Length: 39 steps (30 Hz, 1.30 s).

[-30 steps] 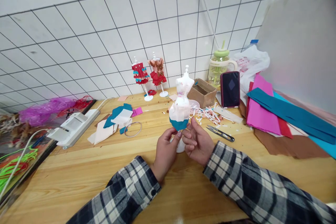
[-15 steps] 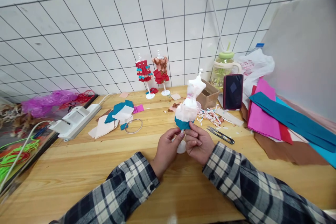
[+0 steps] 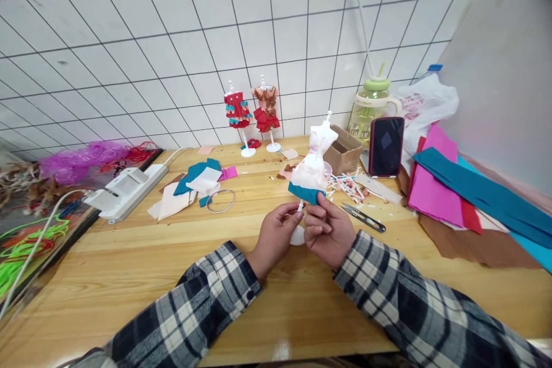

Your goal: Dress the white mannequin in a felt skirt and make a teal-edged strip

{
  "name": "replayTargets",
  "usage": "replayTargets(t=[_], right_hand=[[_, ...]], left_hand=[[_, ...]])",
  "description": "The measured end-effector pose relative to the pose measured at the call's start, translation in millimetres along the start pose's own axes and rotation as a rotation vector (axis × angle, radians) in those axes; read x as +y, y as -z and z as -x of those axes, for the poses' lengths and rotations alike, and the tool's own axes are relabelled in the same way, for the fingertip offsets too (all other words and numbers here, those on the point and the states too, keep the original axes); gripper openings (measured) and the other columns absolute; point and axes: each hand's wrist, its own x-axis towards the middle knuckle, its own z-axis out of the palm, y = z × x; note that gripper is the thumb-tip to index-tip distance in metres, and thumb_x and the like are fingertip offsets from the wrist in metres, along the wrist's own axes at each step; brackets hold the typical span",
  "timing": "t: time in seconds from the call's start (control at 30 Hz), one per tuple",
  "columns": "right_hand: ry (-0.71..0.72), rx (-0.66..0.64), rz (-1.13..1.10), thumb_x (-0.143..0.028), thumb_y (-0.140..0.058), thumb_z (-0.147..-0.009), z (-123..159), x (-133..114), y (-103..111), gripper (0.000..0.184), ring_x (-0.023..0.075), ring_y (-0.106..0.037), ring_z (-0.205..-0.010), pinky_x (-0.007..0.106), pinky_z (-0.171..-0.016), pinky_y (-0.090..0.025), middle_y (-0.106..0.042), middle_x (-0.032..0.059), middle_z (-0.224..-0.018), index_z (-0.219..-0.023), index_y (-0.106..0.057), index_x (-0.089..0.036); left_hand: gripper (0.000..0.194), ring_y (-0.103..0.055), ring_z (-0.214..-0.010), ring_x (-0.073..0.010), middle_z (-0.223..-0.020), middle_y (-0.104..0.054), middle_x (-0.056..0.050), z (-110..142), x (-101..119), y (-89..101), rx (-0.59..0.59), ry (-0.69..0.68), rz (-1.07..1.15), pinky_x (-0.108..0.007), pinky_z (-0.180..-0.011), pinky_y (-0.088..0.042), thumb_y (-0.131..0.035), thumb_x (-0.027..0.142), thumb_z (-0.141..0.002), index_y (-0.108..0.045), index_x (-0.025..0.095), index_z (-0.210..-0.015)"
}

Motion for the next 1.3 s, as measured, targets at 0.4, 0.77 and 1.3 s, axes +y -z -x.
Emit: replayTargets(t=[0.4, 0.77, 1.3], right_hand=[[-0.054, -0.114, 0.020, -0.026, -0.071, -0.079, 7.7, 4.0, -4.9, 0.031, 0.0007, -0.034, -0.042, 0.008, -0.040, -0.038, -0.045, -0.0110, -0.059, -0.069, -0.043, -0.017], [-0.075, -0.130, -0.104, -0.022, -0.060, -0.088, 7.3, 1.6, -0.8, 0.024, 0.0016, -0.027, -0.037, 0.006, -0.036, -0.032, -0.033, -0.0119, -0.049, -0.072, -0.042, -0.018], [-0.048, -0.013, -0.022, -0.024, -0.063, -0.087, 4.3, 3.6, -3.5, 0.032, 0.0010, -0.022, -0.035, 0.007, -0.035, -0.032, -0.037, -0.0123, -0.048, -0.066, -0.040, -0.018]], left_hand=[[0.027, -0.066, -0.091, -0.0206, -0.101, -0.072, -0.007, 4.7, 5.2, -0.7, -0.038, 0.045, 0.038, -0.031, -0.081, -0.052, -0.066, 0.032, -0.078, -0.069, 0.018, -0.101], [0.034, -0.064, -0.091, -0.0193, -0.102, -0.070, -0.008, 1.0, 3.7, 0.6, -0.010, 0.042, 0.122, -0.028, -0.079, -0.050, -0.065, 0.039, -0.079, -0.066, 0.016, -0.103], [0.025, -0.061, -0.080, -0.0165, -0.087, -0.070, -0.004, 5.8, 8.1, -1.3, -0.045, 0.026, 0.070, -0.026, -0.073, -0.050, -0.066, 0.039, -0.078, -0.067, 0.017, -0.089]])
